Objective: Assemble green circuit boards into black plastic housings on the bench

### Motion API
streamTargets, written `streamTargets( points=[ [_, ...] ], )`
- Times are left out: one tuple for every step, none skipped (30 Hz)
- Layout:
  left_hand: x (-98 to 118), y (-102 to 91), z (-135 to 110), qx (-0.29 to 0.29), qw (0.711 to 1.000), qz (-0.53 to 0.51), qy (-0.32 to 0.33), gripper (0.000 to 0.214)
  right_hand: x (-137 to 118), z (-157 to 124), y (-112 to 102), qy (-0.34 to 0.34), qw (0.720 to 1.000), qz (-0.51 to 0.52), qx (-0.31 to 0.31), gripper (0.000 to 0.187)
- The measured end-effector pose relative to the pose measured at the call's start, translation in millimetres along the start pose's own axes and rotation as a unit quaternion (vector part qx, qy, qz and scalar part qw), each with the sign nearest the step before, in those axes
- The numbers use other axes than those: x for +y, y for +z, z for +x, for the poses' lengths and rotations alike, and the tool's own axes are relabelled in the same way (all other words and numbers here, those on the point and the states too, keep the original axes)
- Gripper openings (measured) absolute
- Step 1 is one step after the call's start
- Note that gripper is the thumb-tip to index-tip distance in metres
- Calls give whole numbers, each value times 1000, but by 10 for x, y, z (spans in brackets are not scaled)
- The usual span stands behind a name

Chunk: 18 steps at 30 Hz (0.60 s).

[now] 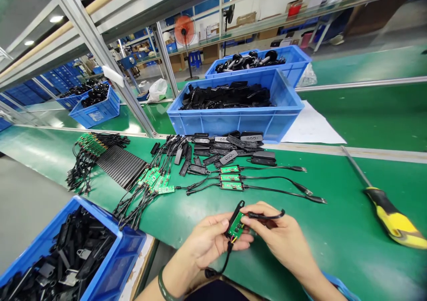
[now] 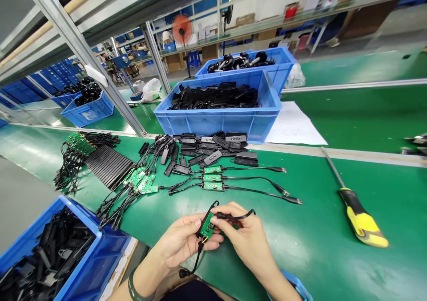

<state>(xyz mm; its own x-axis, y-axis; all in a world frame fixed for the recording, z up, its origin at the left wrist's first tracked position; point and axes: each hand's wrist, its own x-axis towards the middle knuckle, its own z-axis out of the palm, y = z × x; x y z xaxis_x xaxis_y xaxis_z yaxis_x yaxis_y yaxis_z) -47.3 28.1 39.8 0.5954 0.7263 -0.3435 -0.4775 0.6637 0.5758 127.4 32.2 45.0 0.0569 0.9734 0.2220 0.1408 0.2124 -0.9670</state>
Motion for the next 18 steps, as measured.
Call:
streamTargets(
  points=[
    [-20, 5, 3, 2, 1000, -7, 2, 40, 1, -4, 13, -1, 1000, 5, 4, 3],
    [-42, 10, 7, 5, 1000, -15, 5, 39, 4, -10, 29, -3, 1000, 9, 10, 3],
    [-64, 16, 10, 10, 1000, -22, 8, 38, 9, -16, 45, -5, 1000, 10, 16, 3],
    [-84, 23, 13, 17, 999, -29, 10, 37, 15, -22, 59, -10, 1000, 7, 23, 3],
    [-102, 31, 14, 26, 999, -36, 13, 37, 22, -27, 71, -19, 999, 1, 29, 3],
    [-115, 41, 13, 35, 998, -42, 16, 36, 28, -31, 78, -30, 999, -7, 34, 4],
    [-124, 52, 11, 45, 998, -45, 18, 35, 32, -34, 80, -43, 998, -16, 38, 6],
    [-129, 63, 7, 52, 997, -47, 18, 34, 33, -36, 78, -56, 997, -24, 39, 7],
    [-129, 76, 3, 57, 997, -46, 16, 33, 30, -37, 72, -68, 997, -31, 37, 8],
    [-128, 89, -1, 60, 997, -45, 14, 33, 22, -39, 64, -79, 996, -37, 32, 10],
    [-125, 102, -7, 63, 997, -46, 12, 33, 10, -43, 55, -91, 995, -43, 27, 11],
    [-123, 115, -12, 67, 997, -47, 10, 33, -4, -48, 46, -104, 993, -51, 22, 12],
    [-124, 129, -17, 73, 996, -49, 10, 35, -20, -55, 38, -118, 991, -61, 15, 14],
    [-129, 142, -23, 80, 995, -50, 14, 36, -35, -64, 34, -132, 988, -74, 8, 16],
    [-137, 155, -28, 90, 995, -49, 20, 38, -45, -75, 33, -145, 985, -89, 2, 18],
    [-149, 167, -33, 98, 994, -44, 27, 39, -49, -86, 36, -154, 983, -104, -1, 20],
    [-163, 177, -35, 104, 993, -31, 36, 41, -46, -98, 43, -158, 981, -117, 2, 20],
    [-179, 183, -36, 106, 993, -9, 46, 43, -36, -110, 54, -154, 980, -127, 10, 19]
  ],
)
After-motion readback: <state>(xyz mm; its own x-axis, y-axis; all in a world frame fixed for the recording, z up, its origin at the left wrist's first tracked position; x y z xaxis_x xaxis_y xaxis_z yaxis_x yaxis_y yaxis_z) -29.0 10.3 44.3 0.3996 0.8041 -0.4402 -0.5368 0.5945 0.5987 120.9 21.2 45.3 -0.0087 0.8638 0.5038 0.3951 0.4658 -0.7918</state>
